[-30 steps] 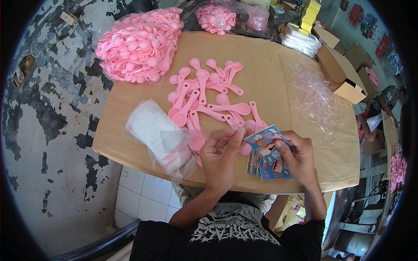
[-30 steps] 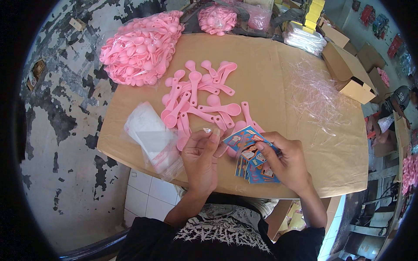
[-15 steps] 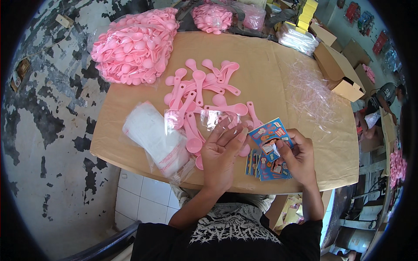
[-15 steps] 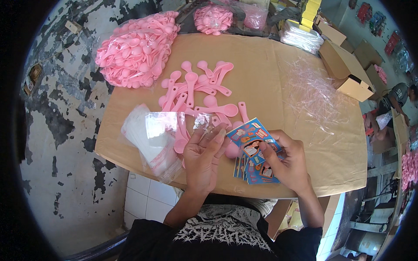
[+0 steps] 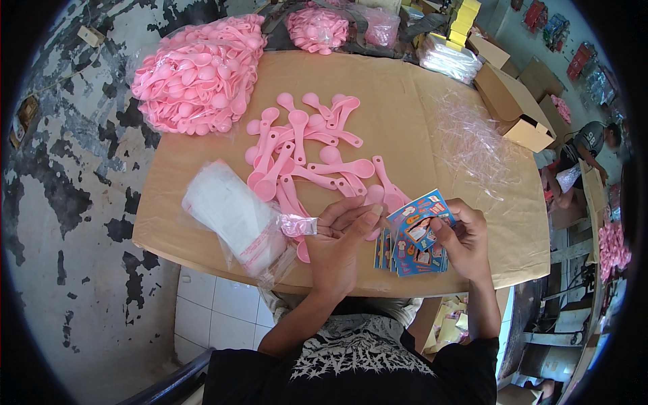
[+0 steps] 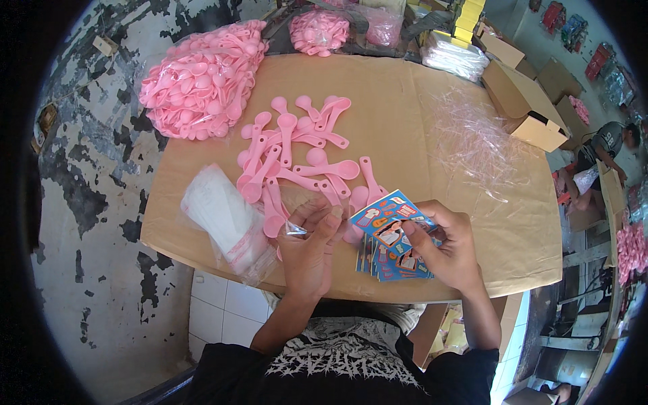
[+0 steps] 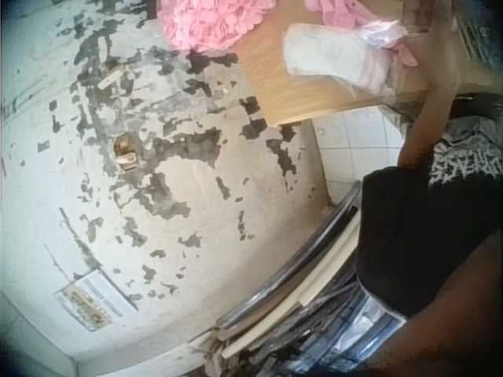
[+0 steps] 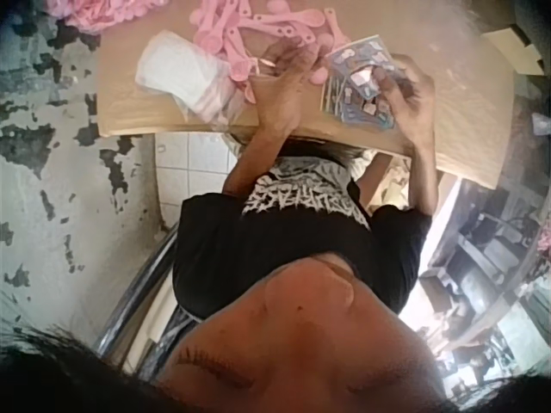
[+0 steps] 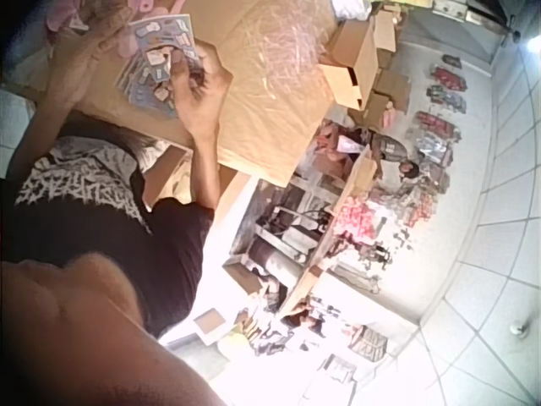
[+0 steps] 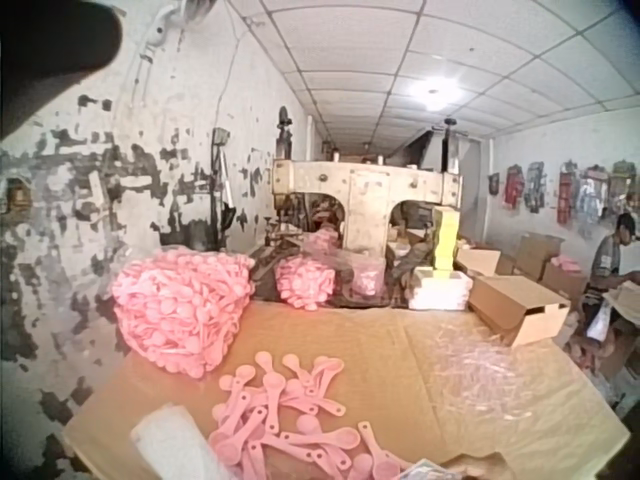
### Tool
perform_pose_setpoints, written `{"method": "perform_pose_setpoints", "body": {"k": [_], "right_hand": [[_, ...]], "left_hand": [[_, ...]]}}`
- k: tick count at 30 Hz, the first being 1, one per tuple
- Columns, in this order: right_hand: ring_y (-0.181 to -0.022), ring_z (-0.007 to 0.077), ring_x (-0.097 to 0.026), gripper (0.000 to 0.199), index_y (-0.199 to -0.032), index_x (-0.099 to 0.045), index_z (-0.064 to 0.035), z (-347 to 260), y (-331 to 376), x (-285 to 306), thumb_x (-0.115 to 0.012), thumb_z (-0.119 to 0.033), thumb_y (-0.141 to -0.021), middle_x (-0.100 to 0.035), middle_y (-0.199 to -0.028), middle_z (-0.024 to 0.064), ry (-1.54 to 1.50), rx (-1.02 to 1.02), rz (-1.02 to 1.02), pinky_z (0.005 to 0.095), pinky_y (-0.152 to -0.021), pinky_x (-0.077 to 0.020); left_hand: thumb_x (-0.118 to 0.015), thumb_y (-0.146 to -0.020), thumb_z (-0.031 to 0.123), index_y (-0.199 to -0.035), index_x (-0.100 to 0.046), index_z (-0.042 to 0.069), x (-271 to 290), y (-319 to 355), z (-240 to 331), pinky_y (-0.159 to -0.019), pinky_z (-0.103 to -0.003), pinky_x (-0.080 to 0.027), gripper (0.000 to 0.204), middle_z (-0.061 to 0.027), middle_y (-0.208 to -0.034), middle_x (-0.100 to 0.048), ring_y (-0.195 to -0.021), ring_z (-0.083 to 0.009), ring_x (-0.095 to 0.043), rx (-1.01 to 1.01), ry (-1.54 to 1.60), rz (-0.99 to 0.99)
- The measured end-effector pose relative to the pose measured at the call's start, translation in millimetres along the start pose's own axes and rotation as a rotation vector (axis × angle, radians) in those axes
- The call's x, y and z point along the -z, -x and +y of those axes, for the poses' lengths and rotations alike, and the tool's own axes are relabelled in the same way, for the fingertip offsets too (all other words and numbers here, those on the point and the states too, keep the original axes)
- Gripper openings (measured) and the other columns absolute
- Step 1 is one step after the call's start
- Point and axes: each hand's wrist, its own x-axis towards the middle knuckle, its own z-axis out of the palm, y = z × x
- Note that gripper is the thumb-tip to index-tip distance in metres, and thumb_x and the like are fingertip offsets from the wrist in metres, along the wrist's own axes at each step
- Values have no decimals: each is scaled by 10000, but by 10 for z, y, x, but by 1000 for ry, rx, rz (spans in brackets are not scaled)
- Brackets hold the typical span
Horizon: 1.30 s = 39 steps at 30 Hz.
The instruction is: The person repeatedly picks up pink plastic spoons and small printed cards, places them into clear plastic bags, and sets the filled bags aside on the table. The process is repeated continuously throughout the clip.
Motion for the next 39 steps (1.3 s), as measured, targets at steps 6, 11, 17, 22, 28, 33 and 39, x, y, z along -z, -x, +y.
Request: {"method": "perform_pose_setpoints", "body": {"k": [6, 11, 17, 22, 28, 33, 39], "right_hand": [[-629, 39, -601, 132, -1019, -638, 31, -39, 13, -61, -616, -20, -899, -687, -801, 52, 78, 12, 0, 200, -545, -475], [-659, 41, -608, 143, -1030, -640, 31, -45, 12, -100, -615, -20, -899, -696, -783, 53, 114, 9, 38, 205, -576, -479], [-645, 30, -593, 149, -1038, -643, 24, -58, 30, -114, -615, -22, -899, -697, -771, 51, 142, 27, 59, 203, -564, -473], [-623, 15, -572, 154, -1038, -645, 20, -61, 42, -81, -629, -27, -892, -697, -762, 50, 209, -29, 17, 192, -534, -444], [-614, 8, -554, 156, -1028, -649, 16, -45, 54, -68, -645, -32, -880, -689, -745, 52, 175, -14, 43, 193, -525, -432], [-599, 14, -537, 140, -1003, -653, 29, -43, 36, -27, -643, -38, -881, -678, -722, 47, 173, -16, -3, 201, -533, -438], [-596, 21, -530, 129, -975, -665, 29, -119, 15, 57, -644, -53, -879, -667, -712, 51, 203, -48, -122, 205, -541, -443]], "left_hand": [[-681, -843, -15, -1107, -592, -45, 31, 3, 4, -767, -266, -554, 280, -141, -991, -690, -876, -142, -672, 3, -50, 5], [-689, -838, -9, -1099, -594, -44, 23, 20, 23, -798, -263, -546, 280, -133, -1006, -684, -902, -138, -663, -5, -47, 12], [-698, -831, -12, -1084, -603, -32, 29, 8, -13, -829, -255, -531, 272, -125, -1026, -680, -931, -134, -654, -32, -24, 16], [-694, -834, -14, -1070, -605, -30, 53, 3, -23, -844, -266, -535, 254, -129, -1019, -680, -937, -142, -656, -3, -61, 43], [-693, -835, -12, -1071, -603, -32, 4, 22, 3, -848, -273, -540, 254, -136, -1020, -681, -927, -153, -661, 7, -55, 37], [-695, -844, 16, -1092, -593, -34, 28, 14, -9, -821, -280, -552, 273, -136, -1020, -680, -921, -154, -665, 22, -117, -12], [-698, -851, 43, -1107, -584, -41, -4, 7, 19, -792, -257, -553, 292, -137, -1013, -681, -911, -146, -667, 91, -142, -16]]}}
